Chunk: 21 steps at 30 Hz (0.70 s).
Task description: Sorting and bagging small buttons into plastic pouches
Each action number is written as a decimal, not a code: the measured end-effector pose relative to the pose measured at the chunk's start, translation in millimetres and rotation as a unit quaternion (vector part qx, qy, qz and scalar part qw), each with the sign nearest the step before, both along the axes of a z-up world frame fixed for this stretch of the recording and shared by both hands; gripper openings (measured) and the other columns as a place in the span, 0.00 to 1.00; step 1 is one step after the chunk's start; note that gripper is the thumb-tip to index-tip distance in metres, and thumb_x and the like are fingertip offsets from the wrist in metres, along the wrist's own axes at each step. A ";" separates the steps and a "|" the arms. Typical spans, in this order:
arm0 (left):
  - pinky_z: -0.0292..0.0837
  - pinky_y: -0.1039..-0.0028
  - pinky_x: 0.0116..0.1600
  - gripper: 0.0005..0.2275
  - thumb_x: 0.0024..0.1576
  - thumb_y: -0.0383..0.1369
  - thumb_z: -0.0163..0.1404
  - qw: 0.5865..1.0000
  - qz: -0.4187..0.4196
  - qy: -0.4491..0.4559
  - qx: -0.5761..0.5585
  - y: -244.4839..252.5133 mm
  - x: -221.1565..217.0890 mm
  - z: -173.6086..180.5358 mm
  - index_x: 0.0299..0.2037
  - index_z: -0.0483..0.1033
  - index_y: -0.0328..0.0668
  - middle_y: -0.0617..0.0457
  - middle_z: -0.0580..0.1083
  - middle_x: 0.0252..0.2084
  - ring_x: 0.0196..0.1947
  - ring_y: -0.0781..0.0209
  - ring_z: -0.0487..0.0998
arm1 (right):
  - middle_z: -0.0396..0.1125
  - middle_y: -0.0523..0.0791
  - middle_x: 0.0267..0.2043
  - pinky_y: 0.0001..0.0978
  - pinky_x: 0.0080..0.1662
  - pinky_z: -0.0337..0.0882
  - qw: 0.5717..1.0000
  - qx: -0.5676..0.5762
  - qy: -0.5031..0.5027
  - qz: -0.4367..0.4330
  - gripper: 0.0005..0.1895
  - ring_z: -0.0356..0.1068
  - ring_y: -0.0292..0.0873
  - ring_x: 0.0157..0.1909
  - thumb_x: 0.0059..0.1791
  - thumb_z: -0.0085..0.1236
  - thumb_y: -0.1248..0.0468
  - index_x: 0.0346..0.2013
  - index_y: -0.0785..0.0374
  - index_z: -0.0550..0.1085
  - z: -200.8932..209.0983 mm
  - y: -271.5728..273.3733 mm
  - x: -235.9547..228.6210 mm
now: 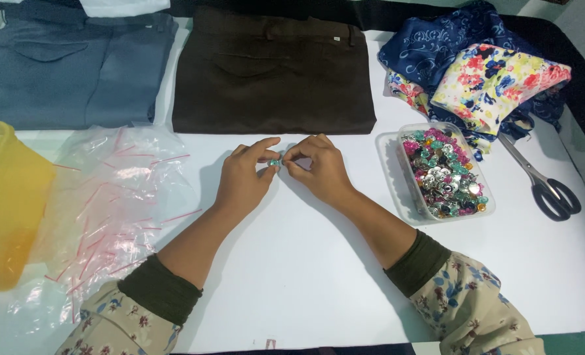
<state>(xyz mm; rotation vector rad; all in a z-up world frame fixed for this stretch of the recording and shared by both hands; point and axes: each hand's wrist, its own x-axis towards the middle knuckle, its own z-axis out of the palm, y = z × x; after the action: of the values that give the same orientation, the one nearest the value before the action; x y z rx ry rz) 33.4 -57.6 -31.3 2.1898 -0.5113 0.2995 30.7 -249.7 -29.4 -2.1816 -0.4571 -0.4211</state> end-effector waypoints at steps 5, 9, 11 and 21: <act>0.73 0.67 0.52 0.21 0.51 0.20 0.59 1.000 -0.004 -0.006 -0.009 0.3 -0.4 -1.3 0.56 0.77 0.45 0.52 0.82 0.41 0.43 0.56 0.79 | 0.73 0.44 0.32 0.27 0.38 0.73 1.000 0.011 0.006 0.004 0.04 0.69 0.42 0.41 0.45 0.67 0.67 0.34 0.57 0.81 1.3 0.2 -3.0; 0.75 0.69 0.50 0.23 0.50 0.20 0.60 0.999 -0.008 -0.027 -0.018 1.0 1.3 -6.1 0.57 0.76 0.47 0.53 0.82 0.40 0.41 0.57 0.79 | 0.73 0.44 0.33 0.26 0.39 0.73 1.000 0.008 0.007 0.014 0.05 0.69 0.42 0.42 0.46 0.66 0.68 0.37 0.57 0.81 1.5 -0.9 -5.1; 0.75 0.69 0.50 0.23 0.51 0.20 0.60 1.000 -0.007 -0.024 -0.015 0.8 1.4 -6.2 0.57 0.76 0.47 0.53 0.82 0.40 0.41 0.57 0.79 | 0.73 0.43 0.33 0.26 0.39 0.74 1.000 0.009 0.010 0.013 0.06 0.69 0.41 0.42 0.46 0.66 0.68 0.37 0.57 0.81 1.6 -0.8 -5.5; 0.73 0.64 0.51 0.22 0.52 0.23 0.58 0.988 0.030 -0.148 0.014 -8.1 -12.7 12.1 0.58 0.75 0.52 0.57 0.80 0.46 0.44 0.57 0.78 | 0.71 0.43 0.28 0.26 0.37 0.74 0.994 0.093 -0.044 -0.026 0.03 0.71 0.38 0.35 0.46 0.67 0.67 0.34 0.57 0.81 -5.1 -1.2 -12.4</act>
<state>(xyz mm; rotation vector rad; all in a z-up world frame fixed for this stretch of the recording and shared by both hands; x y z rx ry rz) 20.7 -65.7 -19.1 2.2026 -0.6150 0.6594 18.2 -250.9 -34.5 -2.0044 -0.3940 -0.5661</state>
